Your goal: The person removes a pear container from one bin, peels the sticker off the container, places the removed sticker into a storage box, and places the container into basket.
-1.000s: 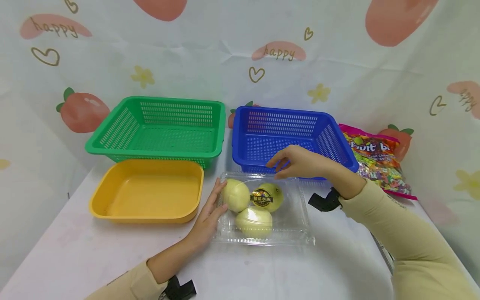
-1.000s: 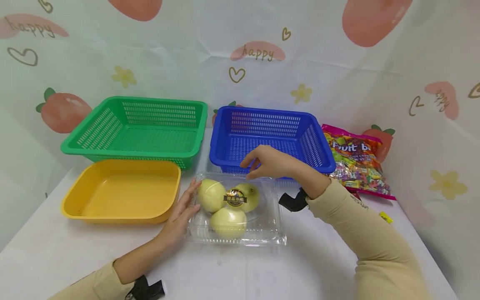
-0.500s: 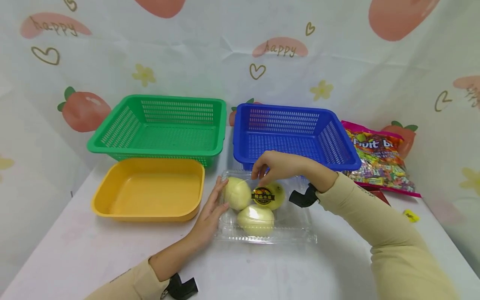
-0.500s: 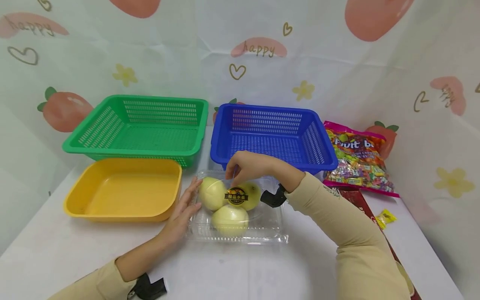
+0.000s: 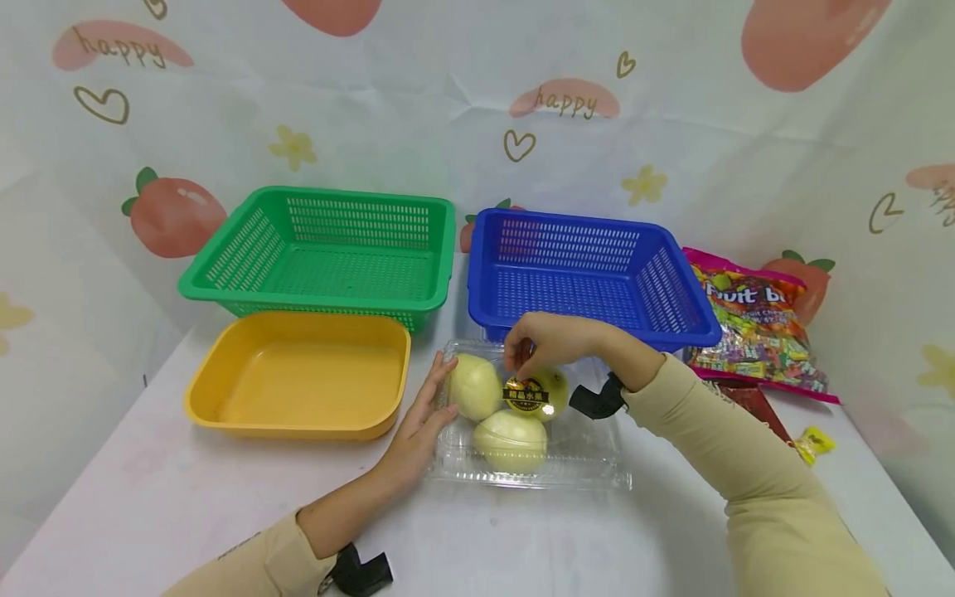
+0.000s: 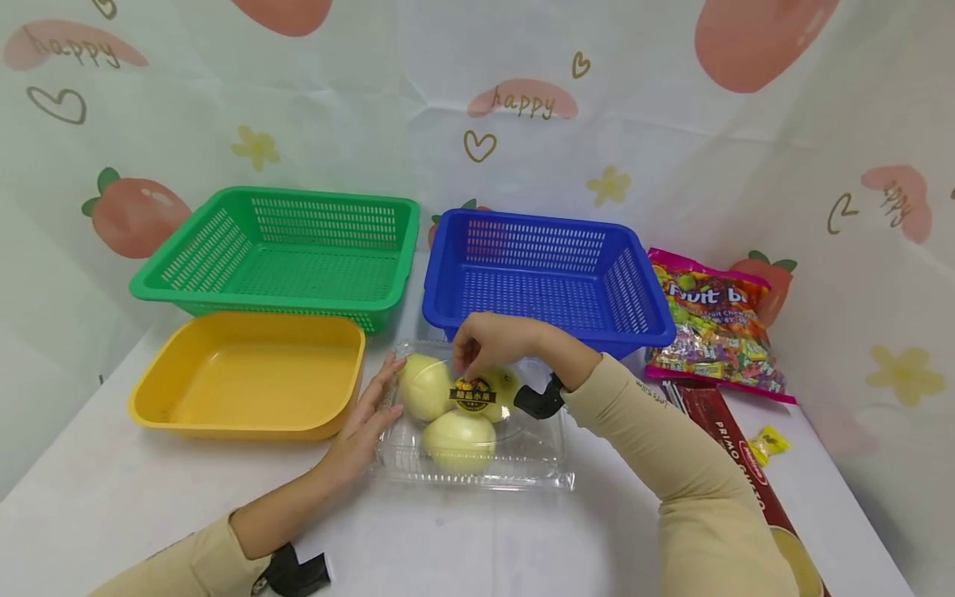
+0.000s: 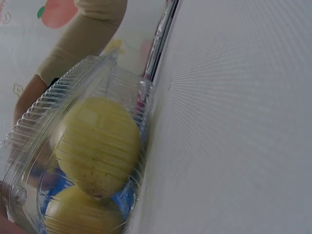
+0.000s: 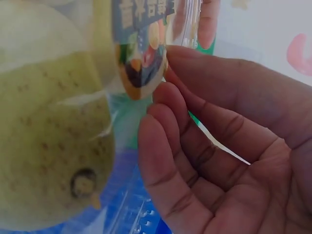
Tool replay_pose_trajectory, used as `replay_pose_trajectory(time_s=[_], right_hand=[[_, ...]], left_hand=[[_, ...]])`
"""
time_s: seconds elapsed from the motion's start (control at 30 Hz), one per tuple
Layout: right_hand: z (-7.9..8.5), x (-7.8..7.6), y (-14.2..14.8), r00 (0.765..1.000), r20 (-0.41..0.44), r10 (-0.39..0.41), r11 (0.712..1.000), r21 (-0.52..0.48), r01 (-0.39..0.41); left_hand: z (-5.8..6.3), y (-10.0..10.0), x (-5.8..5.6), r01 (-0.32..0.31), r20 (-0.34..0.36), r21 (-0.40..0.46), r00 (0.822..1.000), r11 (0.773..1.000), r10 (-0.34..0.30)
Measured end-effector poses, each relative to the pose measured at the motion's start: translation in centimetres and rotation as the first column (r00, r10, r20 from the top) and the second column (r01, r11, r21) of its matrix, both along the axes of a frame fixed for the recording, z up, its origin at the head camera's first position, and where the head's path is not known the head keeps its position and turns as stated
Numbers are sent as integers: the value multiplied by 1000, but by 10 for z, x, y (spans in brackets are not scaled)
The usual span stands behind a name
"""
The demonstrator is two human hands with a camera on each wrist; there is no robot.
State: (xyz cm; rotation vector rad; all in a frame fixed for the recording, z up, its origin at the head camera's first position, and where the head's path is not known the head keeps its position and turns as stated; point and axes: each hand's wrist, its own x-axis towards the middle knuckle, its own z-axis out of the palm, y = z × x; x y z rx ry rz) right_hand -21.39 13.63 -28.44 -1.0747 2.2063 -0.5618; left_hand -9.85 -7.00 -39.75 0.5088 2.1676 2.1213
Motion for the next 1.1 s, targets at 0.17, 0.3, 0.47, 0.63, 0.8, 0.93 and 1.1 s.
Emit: replay_pose_trajectory(time_s=[0.17, 0.3, 0.47, 0.63, 0.8, 0.93, 1.1], right_hand=[[-2, 1, -1, 1000, -1, 10, 1000, -9, -10], [-4, 0, -2, 1000, -20, 10, 1000, 3, -10], [-4, 1, -3, 1000, -26, 12, 1000, 16, -12], [-4, 2, -3, 998, -37, 40, 999, 31, -39], [-4, 2, -1, 996, -53, 65, 998, 28, -63], [-6, 0, 1, 998, -23, 62, 998, -1, -62], [-8, -3, 2, 999, -3, 51, 998, -48, -51]], left_hand=[[0, 0, 0, 0, 1, -1, 1000, 1000, 0], [0, 0, 0, 1, 5, -1, 1000, 1000, -1], [0, 0, 0, -1, 6, -4, 1000, 1000, 1], [0, 0, 1, 3, 13, -7, 1000, 1000, -3], [0, 0, 0, 7, 16, -6, 1000, 1000, -7], [0, -1, 1, 9, 25, -13, 1000, 1000, -8], [-1, -1, 0, 13, 18, -14, 1000, 1000, -12]])
